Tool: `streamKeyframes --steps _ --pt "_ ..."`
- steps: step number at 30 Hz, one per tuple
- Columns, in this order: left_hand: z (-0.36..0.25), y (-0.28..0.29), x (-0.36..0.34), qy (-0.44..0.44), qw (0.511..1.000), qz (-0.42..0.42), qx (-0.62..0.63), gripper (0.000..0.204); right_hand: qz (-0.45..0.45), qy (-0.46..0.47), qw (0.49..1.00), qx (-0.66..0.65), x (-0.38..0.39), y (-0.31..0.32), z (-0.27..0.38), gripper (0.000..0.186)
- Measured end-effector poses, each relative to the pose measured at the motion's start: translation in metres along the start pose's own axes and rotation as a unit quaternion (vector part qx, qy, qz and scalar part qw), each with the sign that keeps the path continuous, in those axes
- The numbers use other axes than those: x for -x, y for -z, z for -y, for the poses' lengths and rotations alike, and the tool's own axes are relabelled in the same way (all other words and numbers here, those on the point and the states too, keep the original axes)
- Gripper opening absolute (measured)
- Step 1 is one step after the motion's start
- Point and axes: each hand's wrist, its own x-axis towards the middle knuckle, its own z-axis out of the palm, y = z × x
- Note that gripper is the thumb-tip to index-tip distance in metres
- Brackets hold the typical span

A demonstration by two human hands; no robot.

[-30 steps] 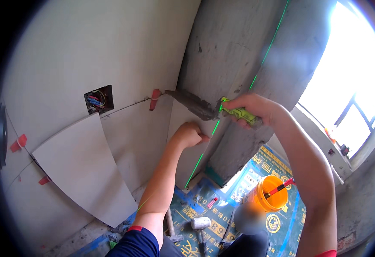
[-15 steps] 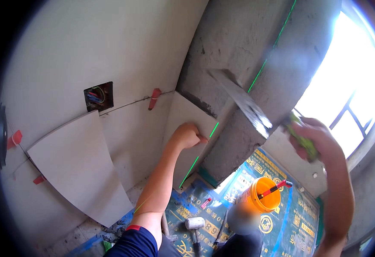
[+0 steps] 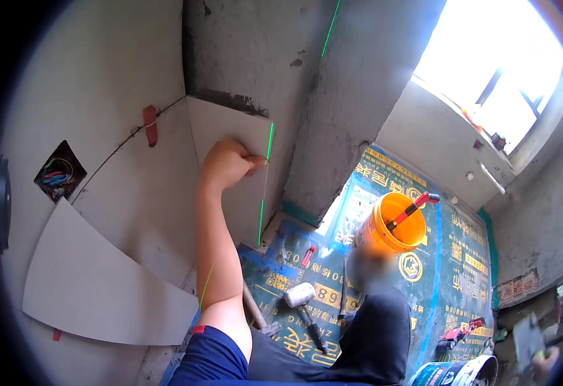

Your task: The person applies mortar to a wall and a large tile, positions the tile in the corner of a room, and secures it by tapping the surface with a rubber mallet.

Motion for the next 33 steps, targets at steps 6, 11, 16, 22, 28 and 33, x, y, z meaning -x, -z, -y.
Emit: streamKeyframes --steps 6,11,16,22,28,33 --pt "0.019 -0.01 -0.019 -0.071 0.997 0.019 -0.012 0.03 0.017 0.018 0.984 0.176 0.005 -0.05 -0.017 0.047" --pt "0.013 -0.004 0.0 -0.095 0.995 0.014 -0.028 0.023 0.049 0.095 0.945 0.31 0.001 -0.054 0.004 0.052" --pt "-0.047 0.016 0.041 -0.157 0.984 -0.085 0.027 0.019 0.05 0.222 0.92 0.319 -0.003 -0.058 0.049 0.058" --pt "-0.038 0.111 0.186 -0.143 0.862 -0.385 -0.297 0.016 0.186 0.527 0.829 0.031 -0.041 -0.147 0.246 0.021" --pt "-0.031 0.2 0.263 0.129 0.72 -0.35 -0.585 0.027 0.311 0.659 0.684 -0.028 0.025 -0.178 0.434 0.043" --pt "-0.039 0.203 0.243 0.086 0.744 -0.323 -0.579 0.032 0.565 0.646 0.509 0.061 0.08 -0.348 0.521 0.04"
